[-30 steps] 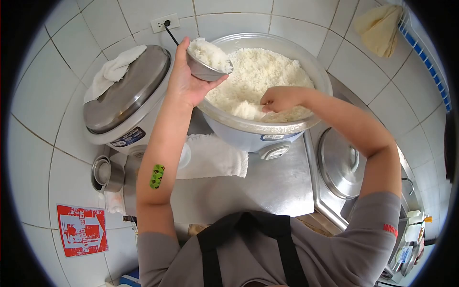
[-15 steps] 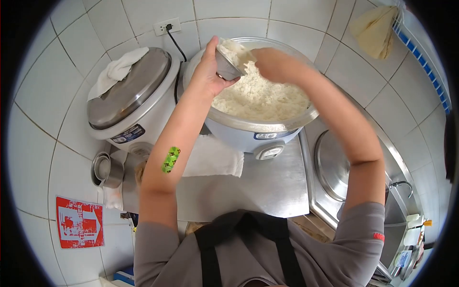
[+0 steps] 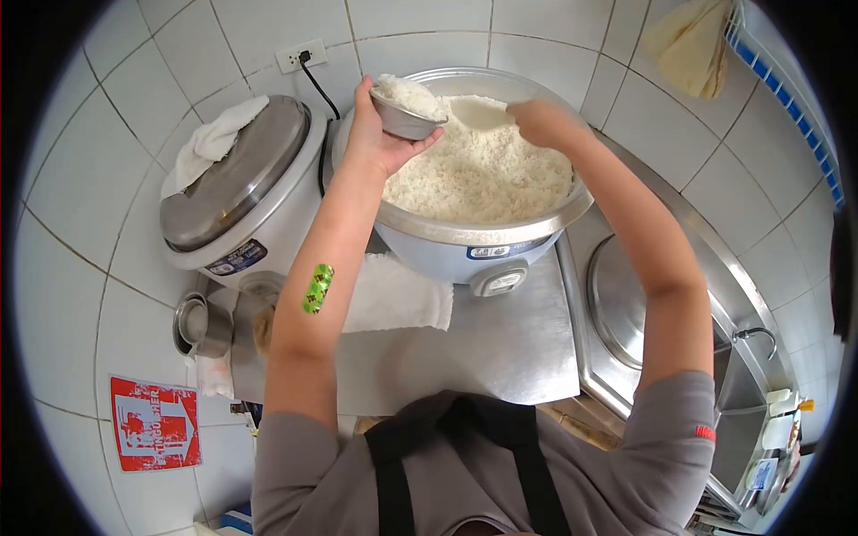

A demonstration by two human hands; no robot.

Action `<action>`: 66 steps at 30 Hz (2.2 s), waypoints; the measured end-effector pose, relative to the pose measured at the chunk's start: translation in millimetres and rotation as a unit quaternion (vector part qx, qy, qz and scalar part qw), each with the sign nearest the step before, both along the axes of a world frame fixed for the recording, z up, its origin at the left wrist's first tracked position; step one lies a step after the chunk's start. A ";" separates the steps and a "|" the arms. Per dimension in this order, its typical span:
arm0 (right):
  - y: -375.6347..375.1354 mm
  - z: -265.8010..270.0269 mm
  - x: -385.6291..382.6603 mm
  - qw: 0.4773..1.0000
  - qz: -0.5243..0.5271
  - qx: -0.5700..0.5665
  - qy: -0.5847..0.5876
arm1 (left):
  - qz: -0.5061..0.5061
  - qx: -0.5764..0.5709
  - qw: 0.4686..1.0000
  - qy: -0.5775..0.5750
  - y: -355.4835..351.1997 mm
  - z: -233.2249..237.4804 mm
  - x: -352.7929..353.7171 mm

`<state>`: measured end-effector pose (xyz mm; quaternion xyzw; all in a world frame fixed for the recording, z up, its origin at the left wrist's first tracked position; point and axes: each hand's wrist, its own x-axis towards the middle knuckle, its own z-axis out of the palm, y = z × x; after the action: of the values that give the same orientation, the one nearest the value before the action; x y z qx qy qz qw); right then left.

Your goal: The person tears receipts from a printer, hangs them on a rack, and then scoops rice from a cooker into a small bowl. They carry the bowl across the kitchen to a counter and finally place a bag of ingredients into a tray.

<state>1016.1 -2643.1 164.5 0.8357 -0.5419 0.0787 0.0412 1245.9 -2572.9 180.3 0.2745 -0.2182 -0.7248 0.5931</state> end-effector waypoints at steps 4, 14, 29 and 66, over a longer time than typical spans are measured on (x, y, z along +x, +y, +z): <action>-14.5 -39.5 16.4 0.982 0.061 0.051 0.169 | -0.011 -0.010 1.000 -0.017 5.2 4.4 6.1; 9.4 -31.1 54.0 0.945 0.277 0.149 0.084 | 0.002 -0.031 0.999 -0.014 18.1 9.3 30.5; 30.9 12.4 -20.8 0.875 0.066 0.408 -0.252 | -0.009 -0.025 0.997 -0.071 25.7 0.6 23.1; 69.4 0.6 73.6 0.943 -0.016 0.011 -0.333 | 0.022 -0.092 0.988 -0.124 4.8 19.2 -17.9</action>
<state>1089.7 -2573.6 165.1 0.7532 -0.5392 0.3457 -0.1500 1228.0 -2568.0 199.5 0.3111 -0.3495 -0.6492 0.5997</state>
